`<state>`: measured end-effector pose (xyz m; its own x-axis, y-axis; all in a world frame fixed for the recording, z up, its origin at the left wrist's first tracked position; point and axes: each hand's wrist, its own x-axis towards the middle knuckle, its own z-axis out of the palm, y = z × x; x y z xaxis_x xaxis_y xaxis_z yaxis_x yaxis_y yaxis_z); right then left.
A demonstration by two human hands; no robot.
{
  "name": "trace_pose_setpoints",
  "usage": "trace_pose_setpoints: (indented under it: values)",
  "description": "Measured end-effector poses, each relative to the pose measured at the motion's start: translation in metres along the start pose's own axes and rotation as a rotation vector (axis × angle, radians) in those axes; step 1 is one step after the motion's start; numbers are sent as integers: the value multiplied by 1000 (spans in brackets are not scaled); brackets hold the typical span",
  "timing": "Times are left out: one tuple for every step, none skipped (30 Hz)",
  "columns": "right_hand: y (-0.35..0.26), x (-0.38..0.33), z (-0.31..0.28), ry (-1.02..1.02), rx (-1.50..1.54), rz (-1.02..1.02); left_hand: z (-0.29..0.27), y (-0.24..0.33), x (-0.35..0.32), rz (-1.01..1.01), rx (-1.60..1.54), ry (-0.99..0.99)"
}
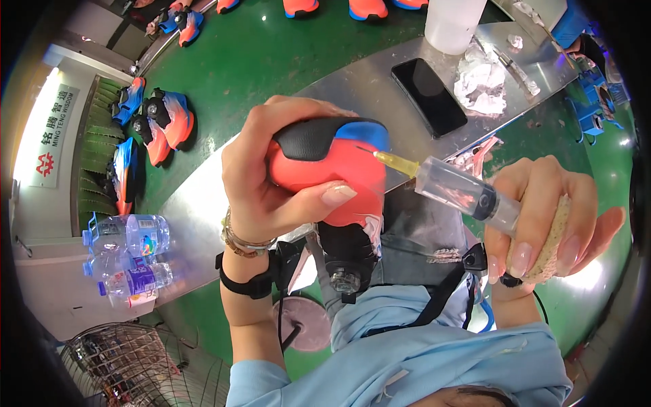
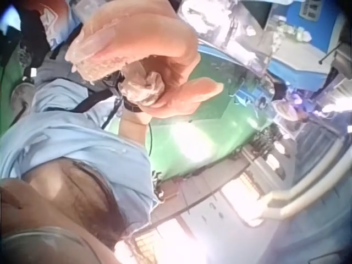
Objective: Applying adhesive to the edge of shoe soles using a syringe.
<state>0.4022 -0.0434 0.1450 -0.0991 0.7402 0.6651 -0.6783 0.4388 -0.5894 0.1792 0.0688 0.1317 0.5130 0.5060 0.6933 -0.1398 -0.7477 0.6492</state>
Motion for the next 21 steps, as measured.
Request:
trace_pose_setpoints:
  values:
    - [-1, 2, -4, -21, 1, 36, 0, -2, 1, 22, 9, -13]
    - [-1, 2, -6, -34, 2, 64, 1, -5, 3, 48, 13, -28]
    - [-2, 4, -8, -26, -1, 87, 2, -7, 4, 77, 15, -42]
    - [-1, 4, -9, -13, -4, 102, 2, -8, 5, 70, 3, -39]
    - [-2, 5, -10, -5, -10, 122, 2, -10, 6, 62, -9, -35]
    - [-1, 5, -10, 7, -13, 121, 1, -11, 7, 59, -19, -41]
    - [0, 5, -9, 15, -20, 124, 0, -13, 7, 53, -7, -33]
    - [1, 4, -9, 28, -28, 116, -1, -14, 8, 49, -5, -31]
    - [3, 3, -8, 48, -51, 103, -4, -16, 8, 44, -6, -31]
    - [6, 2, -7, 69, -77, 77, -5, -17, 6, 11, 11, -17]
    - [9, 1, -9, 49, -96, 45, -6, -18, 5, -34, 3, 5]
    - [13, 1, -11, 56, -110, 31, -7, -19, 4, -62, 34, 47]
    - [16, 0, -14, 78, -83, 40, -10, -20, 2, -86, 70, 77]
    - [19, -1, -16, 82, -76, 57, -12, -21, 1, -116, 109, 113]
    - [22, -2, -18, 86, -89, 61, -14, -23, 0, -123, 128, 128]
    - [25, -4, -18, 107, -120, 81, -16, -24, -2, -138, 149, 148]
    - [27, -6, -19, 128, -151, 101, -19, -26, -4, -153, 170, 168]
    - [30, -8, -19, 150, -181, 121, -21, -28, -6, -184, 204, 194]
    - [32, -10, -20, 173, -212, 143, -23, -31, -8, -187, 277, 223]
    - [34, -12, -20, 196, -242, 164, -26, -34, -9, -210, 272, 256]
    - [35, -13, -20, 226, -256, 188, -29, -37, -10, -248, 280, 295]
